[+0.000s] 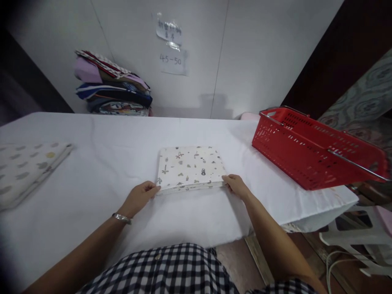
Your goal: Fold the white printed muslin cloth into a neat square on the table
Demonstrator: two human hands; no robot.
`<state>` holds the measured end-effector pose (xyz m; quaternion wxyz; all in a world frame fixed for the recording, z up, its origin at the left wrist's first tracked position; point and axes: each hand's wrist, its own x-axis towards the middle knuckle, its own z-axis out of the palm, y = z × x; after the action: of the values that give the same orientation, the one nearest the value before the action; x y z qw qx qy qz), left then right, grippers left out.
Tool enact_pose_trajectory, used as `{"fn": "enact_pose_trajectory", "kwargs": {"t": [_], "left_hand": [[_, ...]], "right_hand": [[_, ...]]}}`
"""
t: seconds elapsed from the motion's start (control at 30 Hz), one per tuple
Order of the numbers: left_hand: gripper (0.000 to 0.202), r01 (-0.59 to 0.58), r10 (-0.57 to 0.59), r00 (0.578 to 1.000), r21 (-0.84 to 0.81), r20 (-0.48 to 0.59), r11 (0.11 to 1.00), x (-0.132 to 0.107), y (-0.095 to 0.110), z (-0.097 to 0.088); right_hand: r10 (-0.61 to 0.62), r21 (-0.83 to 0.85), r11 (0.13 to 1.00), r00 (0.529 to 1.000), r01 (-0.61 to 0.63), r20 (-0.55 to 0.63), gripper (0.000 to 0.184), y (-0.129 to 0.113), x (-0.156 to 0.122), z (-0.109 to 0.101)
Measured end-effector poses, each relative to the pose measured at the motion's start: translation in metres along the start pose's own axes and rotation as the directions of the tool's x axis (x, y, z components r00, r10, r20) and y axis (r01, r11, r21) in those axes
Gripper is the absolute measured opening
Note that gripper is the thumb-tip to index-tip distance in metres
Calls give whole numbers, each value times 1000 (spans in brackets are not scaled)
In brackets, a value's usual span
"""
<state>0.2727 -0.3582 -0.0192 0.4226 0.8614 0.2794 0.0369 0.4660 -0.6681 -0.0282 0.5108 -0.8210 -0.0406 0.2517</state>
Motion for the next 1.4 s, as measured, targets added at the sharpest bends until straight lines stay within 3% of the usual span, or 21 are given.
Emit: {"fn": "enact_pose_trajectory", "kwargs": {"t": [0.07,0.13,0.2,0.27,0.37,0.47,0.63,0.9,1.13,1.4], "left_hand": [[30,-11,12,1000,33,-21,999,-3,1,0],[27,-70,78,992,83,-97,994,-7,4,0],[24,-219,245,952,150,-184,964,-10,8,1],[21,-413,460,862,231,-211,881,-11,13,4],[20,-605,666,738,331,-108,724,-7,20,10],[17,-664,713,701,371,7,649,1,23,19],[20,-681,723,689,385,50,623,12,22,29],[20,-682,757,654,446,18,579,12,24,26],[19,-671,809,588,553,-9,494,11,26,25],[18,-701,809,585,533,51,473,11,19,28]], "right_hand": [[-70,-159,985,997,63,-41,38,0,-3,-2],[-268,-342,916,954,210,-132,36,-1,-8,-5],[-527,-486,775,838,404,-144,34,-2,-14,-7],[-719,-560,589,695,583,-33,30,-4,-19,-6],[-823,-593,342,537,729,187,24,-6,-21,-1],[-839,-632,200,463,749,284,22,-9,-17,6],[-834,-697,99,441,710,331,22,-14,-9,11],[-874,-740,93,410,667,260,21,-13,-5,17],[-882,-745,104,406,659,237,23,-16,-5,20],[-842,-715,47,412,697,347,21,-13,-5,15]]}}
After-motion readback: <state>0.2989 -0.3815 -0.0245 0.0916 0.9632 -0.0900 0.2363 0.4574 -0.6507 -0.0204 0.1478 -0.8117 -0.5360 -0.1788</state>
